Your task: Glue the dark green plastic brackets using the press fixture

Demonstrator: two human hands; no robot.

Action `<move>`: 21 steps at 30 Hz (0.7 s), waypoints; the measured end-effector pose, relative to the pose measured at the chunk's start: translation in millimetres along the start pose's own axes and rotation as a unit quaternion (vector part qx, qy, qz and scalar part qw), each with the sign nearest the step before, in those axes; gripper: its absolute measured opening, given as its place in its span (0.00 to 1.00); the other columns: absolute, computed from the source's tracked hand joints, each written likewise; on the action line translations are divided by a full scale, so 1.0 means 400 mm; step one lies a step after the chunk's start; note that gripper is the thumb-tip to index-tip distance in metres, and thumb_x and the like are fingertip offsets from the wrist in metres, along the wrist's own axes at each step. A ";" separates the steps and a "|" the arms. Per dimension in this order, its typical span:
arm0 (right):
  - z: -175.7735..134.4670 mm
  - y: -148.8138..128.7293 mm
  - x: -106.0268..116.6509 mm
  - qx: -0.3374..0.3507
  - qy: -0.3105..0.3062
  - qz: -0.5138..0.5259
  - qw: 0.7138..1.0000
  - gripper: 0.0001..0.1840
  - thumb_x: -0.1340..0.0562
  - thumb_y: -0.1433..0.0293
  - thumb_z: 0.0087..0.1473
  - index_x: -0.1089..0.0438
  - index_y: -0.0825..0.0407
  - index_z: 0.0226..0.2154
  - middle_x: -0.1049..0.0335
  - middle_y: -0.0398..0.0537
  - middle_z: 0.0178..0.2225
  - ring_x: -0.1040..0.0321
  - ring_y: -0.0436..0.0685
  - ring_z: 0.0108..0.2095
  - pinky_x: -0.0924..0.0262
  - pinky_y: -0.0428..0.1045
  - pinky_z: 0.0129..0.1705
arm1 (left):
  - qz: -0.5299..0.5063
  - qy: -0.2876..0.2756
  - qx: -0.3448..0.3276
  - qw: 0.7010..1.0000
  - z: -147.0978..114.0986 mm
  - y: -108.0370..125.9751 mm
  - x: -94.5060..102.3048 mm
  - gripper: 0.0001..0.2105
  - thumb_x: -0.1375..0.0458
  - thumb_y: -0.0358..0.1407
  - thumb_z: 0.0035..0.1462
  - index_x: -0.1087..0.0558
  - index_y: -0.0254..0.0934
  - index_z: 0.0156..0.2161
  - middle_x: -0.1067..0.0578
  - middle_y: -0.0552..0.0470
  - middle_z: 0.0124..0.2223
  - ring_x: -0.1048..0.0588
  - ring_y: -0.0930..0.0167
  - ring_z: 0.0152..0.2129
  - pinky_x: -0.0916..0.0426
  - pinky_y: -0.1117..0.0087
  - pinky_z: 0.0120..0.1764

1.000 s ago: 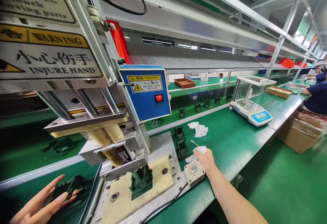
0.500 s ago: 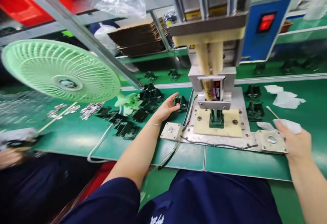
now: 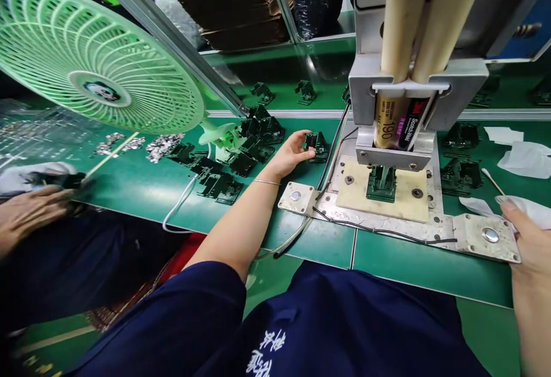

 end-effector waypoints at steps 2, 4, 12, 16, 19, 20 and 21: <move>0.001 0.001 0.000 0.002 0.001 -0.007 1.000 0.32 0.21 0.58 0.07 0.24 0.54 0.22 0.26 0.58 0.34 0.36 0.60 0.28 0.46 0.62 0.34 | 0.000 0.000 -0.003 1.000 0.000 0.002 0.000 0.37 0.25 0.44 0.40 0.34 0.41 0.54 0.31 0.45 0.54 0.26 0.72 0.37 0.29 0.65 0.49; 0.000 0.000 0.002 -0.002 -0.005 -0.018 1.000 0.32 0.21 0.58 0.07 0.24 0.54 0.22 0.27 0.58 0.33 0.35 0.60 0.28 0.45 0.62 0.33 | -0.001 -0.002 -0.001 1.000 -0.001 0.003 -0.001 0.37 0.25 0.44 0.40 0.34 0.41 0.54 0.31 0.45 0.54 0.26 0.72 0.37 0.29 0.66 0.48; -0.001 0.000 0.011 -0.002 -0.024 -0.018 1.000 0.32 0.20 0.59 0.09 0.23 0.54 0.24 0.27 0.60 0.34 0.35 0.61 0.28 0.46 0.63 0.34 | -0.003 -0.006 -0.003 1.000 0.000 0.004 -0.001 0.38 0.25 0.43 0.40 0.35 0.40 0.55 0.30 0.44 0.53 0.25 0.71 0.37 0.29 0.65 0.47; 0.008 0.007 0.008 0.007 -0.017 -0.001 1.000 0.31 0.20 0.60 0.08 0.23 0.54 0.23 0.27 0.62 0.34 0.34 0.63 0.29 0.46 0.65 0.34 | 0.004 -0.014 0.000 1.000 0.001 0.001 0.002 0.38 0.26 0.44 0.42 0.36 0.40 0.57 0.31 0.44 0.53 0.25 0.69 0.39 0.30 0.62 0.51; 0.003 0.004 0.000 0.012 -0.021 0.010 1.000 0.31 0.20 0.59 0.08 0.24 0.55 0.22 0.27 0.62 0.34 0.33 0.64 0.30 0.44 0.65 0.35 | 0.002 -0.013 -0.004 1.000 0.002 -0.001 0.003 0.38 0.26 0.43 0.42 0.35 0.40 0.57 0.30 0.44 0.52 0.25 0.69 0.39 0.29 0.63 0.50; 0.000 0.002 -0.003 0.012 -0.024 0.010 1.000 0.32 0.20 0.59 0.08 0.24 0.55 0.22 0.27 0.62 0.34 0.33 0.63 0.30 0.44 0.64 0.35 | 0.000 -0.013 -0.006 1.000 0.002 0.000 0.003 0.37 0.26 0.43 0.42 0.35 0.40 0.57 0.30 0.45 0.52 0.25 0.70 0.38 0.29 0.64 0.49; -0.002 0.000 -0.005 0.012 -0.026 0.009 1.000 0.33 0.20 0.58 0.07 0.24 0.55 0.23 0.27 0.61 0.34 0.34 0.63 0.30 0.43 0.64 0.35 | -0.003 -0.013 -0.008 1.000 0.002 0.000 0.002 0.37 0.26 0.43 0.42 0.35 0.40 0.56 0.29 0.45 0.51 0.25 0.71 0.37 0.29 0.64 0.48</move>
Point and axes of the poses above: each hand's wrist, its own z-axis towards the middle knuckle, its own x-axis out of the back of the hand, y = z × x, the point moved 3 cm from there along z, towards the middle knuckle
